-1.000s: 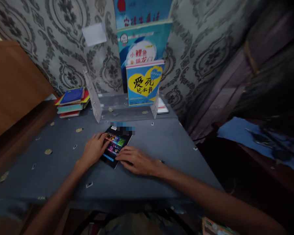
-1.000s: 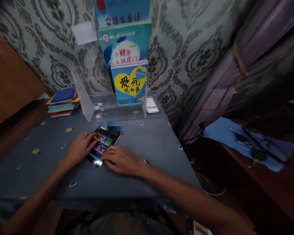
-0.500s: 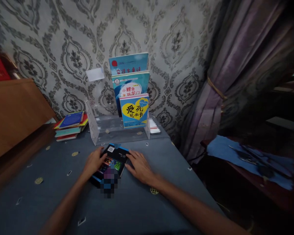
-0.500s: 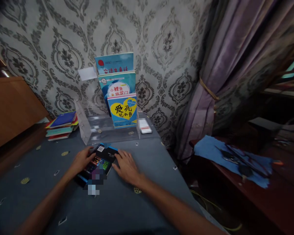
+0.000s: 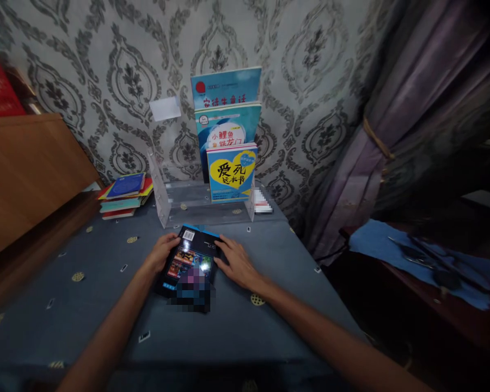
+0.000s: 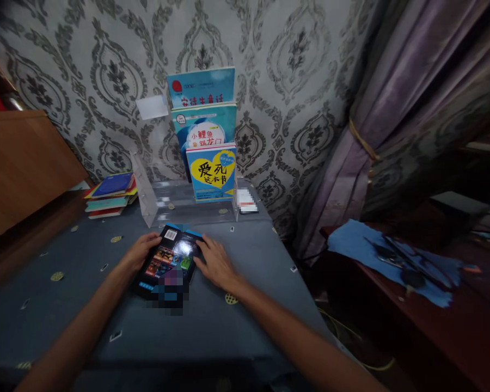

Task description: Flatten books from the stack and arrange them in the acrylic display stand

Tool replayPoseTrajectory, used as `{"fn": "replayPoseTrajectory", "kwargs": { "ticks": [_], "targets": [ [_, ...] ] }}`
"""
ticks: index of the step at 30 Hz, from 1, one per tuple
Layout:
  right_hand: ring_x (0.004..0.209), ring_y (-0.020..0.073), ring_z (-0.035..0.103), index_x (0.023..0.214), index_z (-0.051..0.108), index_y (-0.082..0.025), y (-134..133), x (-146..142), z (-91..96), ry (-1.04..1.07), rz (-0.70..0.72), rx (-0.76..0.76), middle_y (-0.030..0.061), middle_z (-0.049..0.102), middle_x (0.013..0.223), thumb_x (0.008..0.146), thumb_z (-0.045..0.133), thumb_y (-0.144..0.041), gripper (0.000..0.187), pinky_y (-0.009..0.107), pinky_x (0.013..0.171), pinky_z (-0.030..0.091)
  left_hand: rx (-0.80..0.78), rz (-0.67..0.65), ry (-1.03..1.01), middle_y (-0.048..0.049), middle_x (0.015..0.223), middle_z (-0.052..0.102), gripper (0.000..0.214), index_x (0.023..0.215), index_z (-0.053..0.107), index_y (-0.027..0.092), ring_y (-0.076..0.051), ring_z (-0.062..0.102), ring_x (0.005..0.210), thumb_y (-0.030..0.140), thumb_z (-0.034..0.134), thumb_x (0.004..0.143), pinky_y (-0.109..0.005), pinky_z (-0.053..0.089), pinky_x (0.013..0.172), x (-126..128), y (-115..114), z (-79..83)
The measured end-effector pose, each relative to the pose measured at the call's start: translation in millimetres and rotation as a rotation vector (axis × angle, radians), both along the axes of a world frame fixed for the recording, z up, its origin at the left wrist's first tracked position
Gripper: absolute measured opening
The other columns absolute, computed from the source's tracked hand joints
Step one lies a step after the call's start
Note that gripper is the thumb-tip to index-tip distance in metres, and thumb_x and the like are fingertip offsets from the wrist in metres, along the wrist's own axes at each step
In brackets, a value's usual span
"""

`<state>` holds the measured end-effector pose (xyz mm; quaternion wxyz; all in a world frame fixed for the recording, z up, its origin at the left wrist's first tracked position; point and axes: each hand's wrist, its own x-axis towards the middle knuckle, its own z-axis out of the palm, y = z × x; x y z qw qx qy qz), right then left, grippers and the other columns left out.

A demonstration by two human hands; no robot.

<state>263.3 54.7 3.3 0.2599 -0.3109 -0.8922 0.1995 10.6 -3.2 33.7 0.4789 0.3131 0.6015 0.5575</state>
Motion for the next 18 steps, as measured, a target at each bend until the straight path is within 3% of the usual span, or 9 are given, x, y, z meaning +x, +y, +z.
{"fn": "replayPoseTrajectory", "kwargs": {
  "ticks": [3, 6, 9, 12, 15, 18],
  "targets": [
    [0.137, 0.0313, 0.047, 0.138, 0.052, -0.018, 3, 0, -3.2, 0.099, -0.017, -0.063, 0.0186, 0.045, 0.15, 0.092, 0.057, -0.028, 0.047, 0.055, 0.11, 0.041, 0.028, 0.003, -0.048, 0.0021, 0.063, 0.065, 0.034, 0.078, 0.059, 0.017, -0.015, 0.063, 0.055, 0.033, 0.083, 0.06, -0.026, 0.05, 0.056, 4, -1, 3.5],
    [0.115, 0.0261, 0.062, 0.136, 0.049, -0.018, 6, -1, -1.5, 0.259, -0.038, -0.194, 0.0164, 0.058, 0.134, 0.09, 0.058, -0.026, 0.048, 0.049, 0.099, 0.052, 0.085, 0.022, -0.11, 0.0022, 0.066, 0.068, 0.037, 0.081, 0.06, 0.017, -0.015, 0.065, 0.057, 0.033, 0.085, 0.058, -0.026, 0.052, 0.059, 9, 1, 7.9],
    [0.08, 0.0185, 0.068, 0.133, 0.046, -0.018, 10, -3, -0.2, 0.398, -0.028, -0.439, 0.0054, 0.069, 0.096, 0.088, 0.058, -0.028, 0.047, 0.038, 0.076, 0.058, 0.155, 0.052, -0.132, 0.0025, 0.068, 0.069, 0.042, 0.083, 0.06, 0.017, -0.015, 0.065, 0.059, 0.035, 0.086, 0.056, -0.026, 0.052, 0.061, 15, 4, 12.1],
    [0.063, 0.0163, 0.065, 0.129, 0.046, -0.019, 15, -1, 0.5, 0.5, 0.031, -0.755, -0.0024, 0.064, 0.073, 0.086, 0.061, -0.034, 0.049, 0.025, 0.051, 0.051, 0.196, 0.076, -0.14, 0.0027, 0.067, 0.069, 0.045, 0.084, 0.06, 0.017, -0.015, 0.065, 0.058, 0.038, 0.087, 0.055, -0.026, 0.051, 0.061, 23, 8, 17.1],
    [0.068, 0.017, 0.067, 0.121, 0.053, -0.021, 19, 4, 6.0, 0.648, 0.048, -1.009, -0.0009, 0.065, 0.077, 0.077, 0.072, -0.042, 0.052, 0.02, 0.043, 0.046, 0.265, 0.095, -0.146, 0.0027, 0.068, 0.07, 0.045, 0.084, 0.061, 0.017, -0.014, 0.064, 0.059, 0.041, 0.087, 0.055, -0.026, 0.051, 0.062, 33, 13, 24.6],
    [0.071, 0.0168, 0.067, 0.105, 0.063, -0.02, 22, 10, 18.9, 0.724, 0.097, -1.08, 0.0031, 0.068, 0.083, 0.072, 0.078, -0.048, 0.046, 0.021, 0.046, 0.05, 0.368, 0.094, -0.119, 0.003, 0.072, 0.07, 0.043, 0.086, 0.062, 0.018, -0.014, 0.065, 0.063, 0.043, 0.085, 0.06, -0.025, 0.05, 0.064, 44, 17, 34.9]
  ]
}}
